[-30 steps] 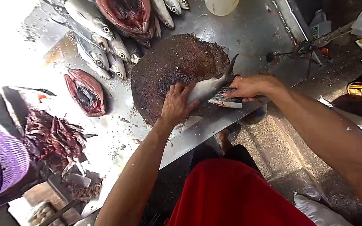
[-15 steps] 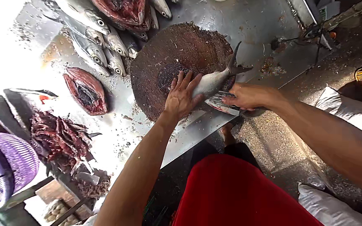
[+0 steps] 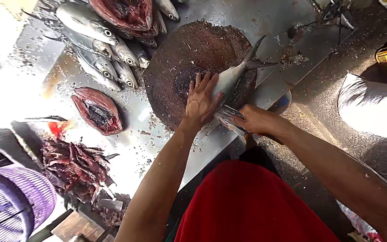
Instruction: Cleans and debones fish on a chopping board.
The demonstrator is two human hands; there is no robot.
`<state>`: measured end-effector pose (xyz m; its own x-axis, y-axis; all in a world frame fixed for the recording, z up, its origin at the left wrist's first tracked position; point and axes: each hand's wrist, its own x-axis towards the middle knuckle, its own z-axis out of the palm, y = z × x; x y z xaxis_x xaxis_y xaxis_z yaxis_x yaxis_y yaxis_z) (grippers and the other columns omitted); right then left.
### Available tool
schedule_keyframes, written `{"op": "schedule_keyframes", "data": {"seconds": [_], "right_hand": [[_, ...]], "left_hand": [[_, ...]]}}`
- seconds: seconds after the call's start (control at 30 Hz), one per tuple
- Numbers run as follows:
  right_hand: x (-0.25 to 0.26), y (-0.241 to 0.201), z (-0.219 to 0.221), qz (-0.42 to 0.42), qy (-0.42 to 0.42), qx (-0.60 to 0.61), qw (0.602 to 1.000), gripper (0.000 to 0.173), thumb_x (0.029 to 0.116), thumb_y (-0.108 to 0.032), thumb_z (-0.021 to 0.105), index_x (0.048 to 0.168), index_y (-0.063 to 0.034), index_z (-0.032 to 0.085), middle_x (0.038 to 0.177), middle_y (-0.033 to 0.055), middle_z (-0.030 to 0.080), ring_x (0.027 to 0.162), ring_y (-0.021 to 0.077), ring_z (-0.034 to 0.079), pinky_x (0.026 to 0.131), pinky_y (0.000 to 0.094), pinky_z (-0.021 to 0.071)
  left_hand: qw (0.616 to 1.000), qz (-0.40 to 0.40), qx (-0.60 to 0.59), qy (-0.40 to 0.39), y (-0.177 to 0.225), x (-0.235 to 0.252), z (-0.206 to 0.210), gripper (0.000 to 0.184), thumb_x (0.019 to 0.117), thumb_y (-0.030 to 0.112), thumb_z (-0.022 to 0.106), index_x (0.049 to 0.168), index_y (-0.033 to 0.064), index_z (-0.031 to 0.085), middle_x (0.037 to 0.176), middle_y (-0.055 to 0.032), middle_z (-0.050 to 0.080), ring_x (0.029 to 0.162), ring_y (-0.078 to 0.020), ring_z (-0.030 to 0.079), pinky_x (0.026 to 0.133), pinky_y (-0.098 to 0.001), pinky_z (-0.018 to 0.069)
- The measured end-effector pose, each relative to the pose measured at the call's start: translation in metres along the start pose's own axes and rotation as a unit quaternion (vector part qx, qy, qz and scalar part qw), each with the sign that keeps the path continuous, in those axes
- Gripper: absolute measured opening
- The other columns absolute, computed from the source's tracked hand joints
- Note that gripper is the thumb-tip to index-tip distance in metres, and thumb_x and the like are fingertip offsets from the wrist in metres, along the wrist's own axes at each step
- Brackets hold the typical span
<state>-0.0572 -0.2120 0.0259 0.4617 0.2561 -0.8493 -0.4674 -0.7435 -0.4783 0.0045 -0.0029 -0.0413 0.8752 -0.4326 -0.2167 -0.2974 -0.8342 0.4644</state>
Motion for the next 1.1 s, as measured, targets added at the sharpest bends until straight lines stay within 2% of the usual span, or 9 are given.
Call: {"op": "schedule_keyframes", "data": {"seconds": [0.1,0.27,0.43,0.57,0.67,0.7,0.77,0.87,1.1], "right_hand": [[0.005,-0.004,0.026,-0.003,0.024,0.055,0.998,0.058,0.1064,-0.055,0.046,0.089,-0.0016,0.061,0.059,0.0127,0.057,0.042,0.0207,0.057,0.043,0.0370,0.0520],[-0.001,-0.028,0.047,0.035,0.038,0.101,0.993,0.052,0.1086,-0.048,0.046,0.092,-0.0002,0.061,0.060,0.0110,0.055,0.043,0.0179,0.054,0.046,0.0341,0.0509],[-0.012,-0.038,0.070,0.060,0.038,0.133,0.989,0.048,0.1091,-0.047,0.045,0.096,-0.0023,0.059,0.062,0.0078,0.054,0.043,0.0145,0.053,0.046,0.0305,0.0506],[-0.002,-0.053,0.093,0.044,0.102,0.157,0.981,0.052,0.1091,-0.048,0.043,0.097,-0.0010,0.060,0.063,0.0124,0.058,0.044,0.0200,0.058,0.046,0.0367,0.0540],[-0.004,-0.054,0.094,0.060,0.119,0.127,0.983,0.052,0.1092,-0.049,0.042,0.099,-0.0008,0.061,0.067,0.0135,0.059,0.047,0.0213,0.059,0.050,0.0386,0.0550],[-0.006,-0.054,0.094,0.060,0.120,0.120,0.984,0.052,0.1092,-0.048,0.043,0.098,-0.0007,0.061,0.067,0.0134,0.059,0.047,0.0210,0.059,0.050,0.0382,0.0548],[-0.004,-0.052,0.087,0.056,0.113,0.124,0.984,0.053,0.1089,-0.049,0.044,0.100,0.0004,0.061,0.065,0.0123,0.058,0.046,0.0193,0.057,0.049,0.0360,0.0529],[-0.006,-0.050,0.088,0.052,0.097,0.133,0.985,0.047,0.1085,-0.045,0.048,0.103,0.0004,0.060,0.064,0.0107,0.057,0.045,0.0164,0.056,0.048,0.0323,0.0527],[-0.005,-0.067,0.111,0.067,0.119,0.105,0.985,0.039,0.1081,-0.038,0.050,0.102,-0.0002,0.060,0.074,0.0128,0.062,0.053,0.0198,0.062,0.056,0.0372,0.0559]], "left_hand": [[1.000,-0.001,-0.019,0.011,-0.006,-0.003,0.003,0.065,0.1030,0.059,0.033,0.156,0.0222,0.045,0.163,-0.0052,0.041,0.156,-0.0314,0.024,0.125,-0.0582,0.0163],[0.998,-0.012,-0.045,0.032,-0.007,-0.001,0.000,0.066,0.1014,0.056,0.041,0.156,0.0201,0.043,0.161,-0.0054,0.044,0.155,-0.0302,0.028,0.125,-0.0596,0.0173],[0.995,-0.028,-0.085,0.047,-0.007,-0.006,-0.002,0.067,0.0984,0.052,0.051,0.155,0.0180,0.044,0.160,-0.0046,0.046,0.155,-0.0284,0.029,0.126,-0.0595,0.0138],[0.989,-0.071,-0.114,0.053,-0.013,-0.009,-0.005,0.075,0.0979,0.052,0.054,0.160,0.0150,0.034,0.161,-0.0118,0.043,0.154,-0.0322,0.029,0.127,-0.0579,0.0134],[0.985,-0.054,-0.146,0.071,-0.014,-0.006,-0.005,0.075,0.0967,0.050,0.056,0.159,0.0133,0.036,0.159,-0.0135,0.044,0.154,-0.0326,0.029,0.127,-0.0555,0.0160],[0.984,-0.041,-0.165,0.052,-0.018,-0.010,-0.008,0.072,0.0987,0.046,0.053,0.160,0.0132,0.034,0.162,-0.0150,0.039,0.155,-0.0332,0.027,0.126,-0.0549,0.0182],[0.985,0.002,-0.175,-0.003,-0.032,-0.015,-0.016,0.064,0.1049,0.039,0.039,0.162,0.0108,0.030,0.167,-0.0172,0.027,0.157,-0.0359,0.018,0.125,-0.0592,0.0159],[0.989,0.040,-0.139,0.001,-0.043,-0.027,-0.005,0.061,0.1067,0.040,0.026,0.161,0.0122,0.031,0.169,-0.0096,0.026,0.159,-0.0344,0.011,0.123,-0.0656,0.0062],[0.985,0.032,-0.164,0.032,-0.045,-0.030,0.006,0.063,0.1084,0.040,0.023,0.163,0.0083,0.025,0.171,-0.0100,0.022,0.160,-0.0327,0.006,0.125,-0.0634,0.0018]]}}
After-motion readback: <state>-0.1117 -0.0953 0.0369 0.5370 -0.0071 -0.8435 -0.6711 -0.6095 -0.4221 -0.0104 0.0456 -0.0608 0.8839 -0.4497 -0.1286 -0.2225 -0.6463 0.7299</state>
